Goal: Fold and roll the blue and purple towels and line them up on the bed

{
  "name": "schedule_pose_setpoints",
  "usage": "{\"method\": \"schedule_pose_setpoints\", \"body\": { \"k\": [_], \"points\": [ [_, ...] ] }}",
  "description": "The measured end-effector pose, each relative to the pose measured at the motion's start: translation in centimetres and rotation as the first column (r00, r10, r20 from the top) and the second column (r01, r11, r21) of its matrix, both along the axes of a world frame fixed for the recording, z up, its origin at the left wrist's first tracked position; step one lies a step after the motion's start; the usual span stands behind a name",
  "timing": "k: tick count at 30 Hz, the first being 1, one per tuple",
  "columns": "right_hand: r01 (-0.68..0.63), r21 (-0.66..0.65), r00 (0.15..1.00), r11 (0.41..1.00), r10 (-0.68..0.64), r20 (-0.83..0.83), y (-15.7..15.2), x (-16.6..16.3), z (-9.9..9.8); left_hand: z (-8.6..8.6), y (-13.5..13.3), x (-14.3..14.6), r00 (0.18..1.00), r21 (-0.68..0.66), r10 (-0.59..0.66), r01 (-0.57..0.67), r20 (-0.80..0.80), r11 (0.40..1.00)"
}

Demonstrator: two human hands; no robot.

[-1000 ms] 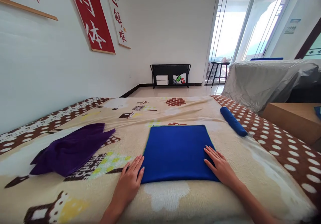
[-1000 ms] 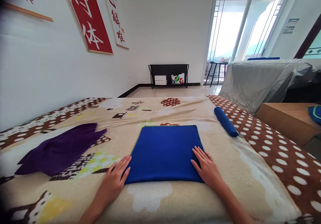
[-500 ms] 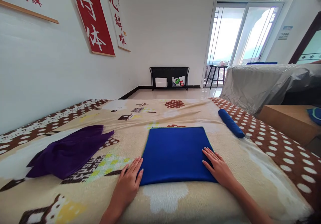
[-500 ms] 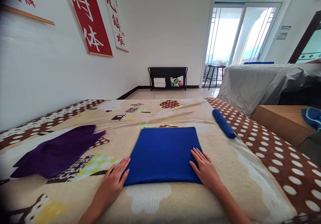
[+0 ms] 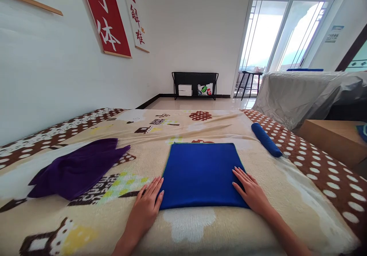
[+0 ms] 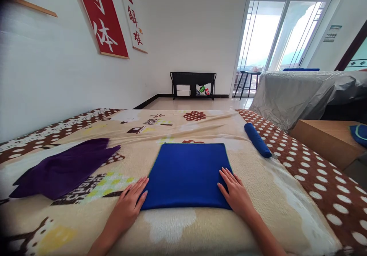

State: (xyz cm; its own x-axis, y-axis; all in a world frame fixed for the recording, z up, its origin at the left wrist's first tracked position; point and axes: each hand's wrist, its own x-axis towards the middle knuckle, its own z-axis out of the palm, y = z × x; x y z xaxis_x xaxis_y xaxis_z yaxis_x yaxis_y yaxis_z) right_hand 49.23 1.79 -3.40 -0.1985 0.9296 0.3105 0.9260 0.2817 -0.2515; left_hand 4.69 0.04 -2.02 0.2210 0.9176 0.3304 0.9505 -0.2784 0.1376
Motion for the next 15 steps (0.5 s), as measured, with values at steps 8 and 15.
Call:
{"method": "schedule_pose_setpoints", "body": {
  "k": [8, 15],
  "points": [
    [0.003, -0.013, 1.0, 1.0, -0.003, 0.001, -0.02, -0.04, -0.01, -0.15, 0.18, 0.04, 1.0, 0.009, 0.007, -0.006, -0.016, 1.0],
    [0.015, -0.023, 1.0, 1.0, -0.015, 0.001, -0.19, -0.25, 0.35, -0.64, 0.38, -0.33, 0.999, 0.03, 0.008, -0.007, -0.042, 1.0]
  ]
}}
